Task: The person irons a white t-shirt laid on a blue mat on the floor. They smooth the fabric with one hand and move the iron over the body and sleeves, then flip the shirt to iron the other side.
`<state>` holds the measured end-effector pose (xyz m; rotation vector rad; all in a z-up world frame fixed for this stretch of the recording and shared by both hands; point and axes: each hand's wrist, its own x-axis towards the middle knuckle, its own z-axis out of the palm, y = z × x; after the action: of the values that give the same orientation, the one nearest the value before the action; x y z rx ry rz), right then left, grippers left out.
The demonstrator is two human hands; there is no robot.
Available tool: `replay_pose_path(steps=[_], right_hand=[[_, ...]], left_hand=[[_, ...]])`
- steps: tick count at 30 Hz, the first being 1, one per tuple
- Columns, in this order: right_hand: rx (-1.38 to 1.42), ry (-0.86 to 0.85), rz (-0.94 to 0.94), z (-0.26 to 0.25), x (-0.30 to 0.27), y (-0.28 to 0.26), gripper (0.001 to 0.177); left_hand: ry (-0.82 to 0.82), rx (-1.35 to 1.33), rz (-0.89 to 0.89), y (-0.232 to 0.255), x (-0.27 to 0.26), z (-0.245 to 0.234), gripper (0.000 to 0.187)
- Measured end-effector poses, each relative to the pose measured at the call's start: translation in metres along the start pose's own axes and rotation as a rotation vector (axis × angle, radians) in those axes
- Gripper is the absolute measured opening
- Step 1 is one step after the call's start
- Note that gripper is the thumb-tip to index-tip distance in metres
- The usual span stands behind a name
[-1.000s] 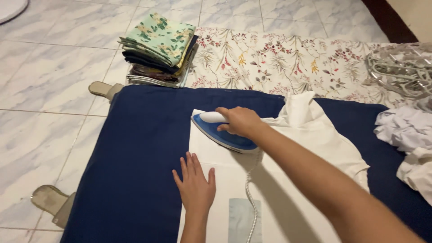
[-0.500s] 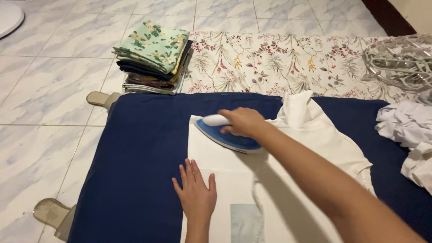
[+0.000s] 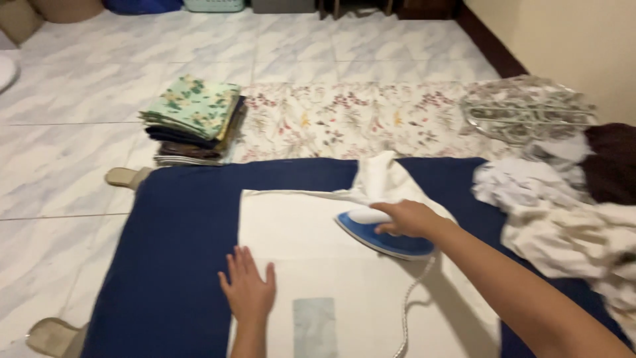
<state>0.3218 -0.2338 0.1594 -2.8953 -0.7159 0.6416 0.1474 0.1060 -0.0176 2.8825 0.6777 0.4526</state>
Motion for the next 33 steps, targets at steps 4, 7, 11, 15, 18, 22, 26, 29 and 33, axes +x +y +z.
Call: replay_pose_path(steps=[4, 7, 11, 15, 18, 22, 26, 29, 33], right_hand=[[0.005, -0.017, 0.08, 0.022, -0.071, 0.037, 0.071], [0.058, 0.041, 0.099, 0.041, -0.09, 0.041, 0.066], [0.041, 0.215, 0.038, 0.047, -0.059, 0.031, 0.063], [0.068, 0.283, 0.019, 0.04, 0.001, 0.012, 0.059], [0.072, 0.239, 0.1, 0.029, 0.034, -0.009, 0.058], [0.117, 0.245, 0.129, 0.016, 0.044, -0.02, 0.057], [0.098, 0.139, 0.098, 0.017, 0.035, -0.01, 0.063], [0.075, 0.162, 0.115, 0.014, 0.046, -0.009, 0.064], [0.107, 0.218, 0.148, 0.014, 0.067, -0.02, 0.06]], left_hand=[[-0.012, 0.035, -0.005, 0.013, 0.0, -0.005, 0.076], [-0.039, 0.099, 0.09, 0.039, -0.008, -0.006, 0.07], [-0.067, -0.077, 0.09, 0.06, -0.017, -0.008, 0.067], [0.022, -0.115, 0.079, 0.06, -0.022, -0.005, 0.067], [0.03, -0.105, 0.079, 0.059, -0.016, -0.006, 0.068], [-0.005, -0.109, 0.056, 0.064, -0.014, -0.007, 0.068], [0.012, -0.106, 0.068, 0.061, -0.018, -0.006, 0.067], [0.017, -0.113, 0.064, 0.062, -0.015, -0.004, 0.067], [0.009, -0.126, 0.066, 0.062, -0.018, -0.003, 0.067]])
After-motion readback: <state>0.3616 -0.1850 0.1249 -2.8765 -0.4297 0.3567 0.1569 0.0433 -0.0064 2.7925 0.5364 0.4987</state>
